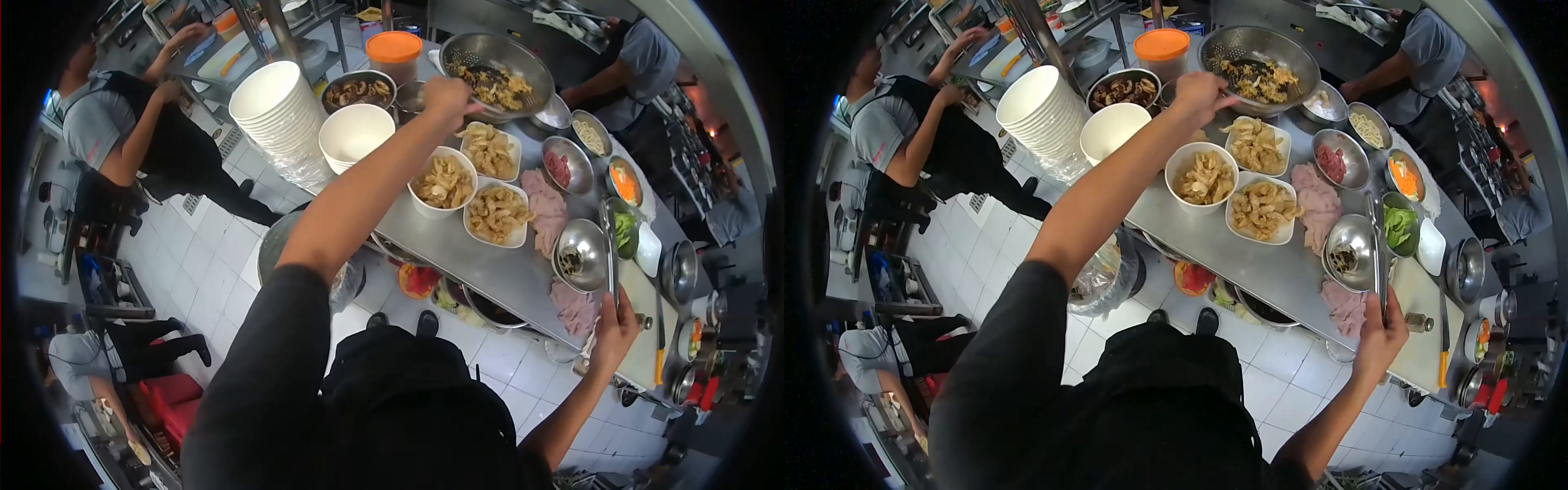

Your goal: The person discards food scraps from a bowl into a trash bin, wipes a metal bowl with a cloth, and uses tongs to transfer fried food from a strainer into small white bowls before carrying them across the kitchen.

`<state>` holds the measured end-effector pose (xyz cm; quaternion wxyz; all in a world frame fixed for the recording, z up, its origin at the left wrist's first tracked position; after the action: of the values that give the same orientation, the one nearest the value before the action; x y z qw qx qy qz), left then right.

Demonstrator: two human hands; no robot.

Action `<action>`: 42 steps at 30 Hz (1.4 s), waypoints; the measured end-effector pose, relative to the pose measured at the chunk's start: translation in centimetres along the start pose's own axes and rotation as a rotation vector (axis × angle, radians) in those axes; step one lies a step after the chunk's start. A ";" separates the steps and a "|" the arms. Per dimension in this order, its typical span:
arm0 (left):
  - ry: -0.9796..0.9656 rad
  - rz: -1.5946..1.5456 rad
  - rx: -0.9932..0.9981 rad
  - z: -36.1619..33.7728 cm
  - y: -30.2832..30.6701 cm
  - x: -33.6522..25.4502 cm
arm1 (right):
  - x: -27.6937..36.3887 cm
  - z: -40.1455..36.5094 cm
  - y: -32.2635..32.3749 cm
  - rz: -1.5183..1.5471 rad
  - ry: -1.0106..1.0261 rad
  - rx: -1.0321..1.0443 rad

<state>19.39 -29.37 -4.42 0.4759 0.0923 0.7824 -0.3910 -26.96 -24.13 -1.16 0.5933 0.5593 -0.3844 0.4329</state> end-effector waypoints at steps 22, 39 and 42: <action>-0.444 1.083 -0.012 -18.6 7.2 3.1 | -4.3 -3.8 -4.8 -0.095 0.021 0.169; 0.092 0.280 -0.227 -14.2 14.3 7.2 | 1.7 11.8 -20.5 -0.499 0.300 0.279; 0.088 0.247 -0.255 -13.8 14.5 7.6 | 1.9 12.4 -19.9 -0.489 0.323 0.256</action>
<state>13.61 -11.60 -14.91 0.4933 0.1436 0.8284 -0.2229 -7.18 -36.33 -4.97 0.6582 0.6291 -0.0816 0.4054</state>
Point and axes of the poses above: each hand's wrist, its own z-axis towards the middle knuckle, its own y-axis out of the back of the hand, x = y × z, the point moved 8 cm from there along z, towards the middle knuckle, and after that the axes turned 3 degrees about y, right-handed, at the moved point
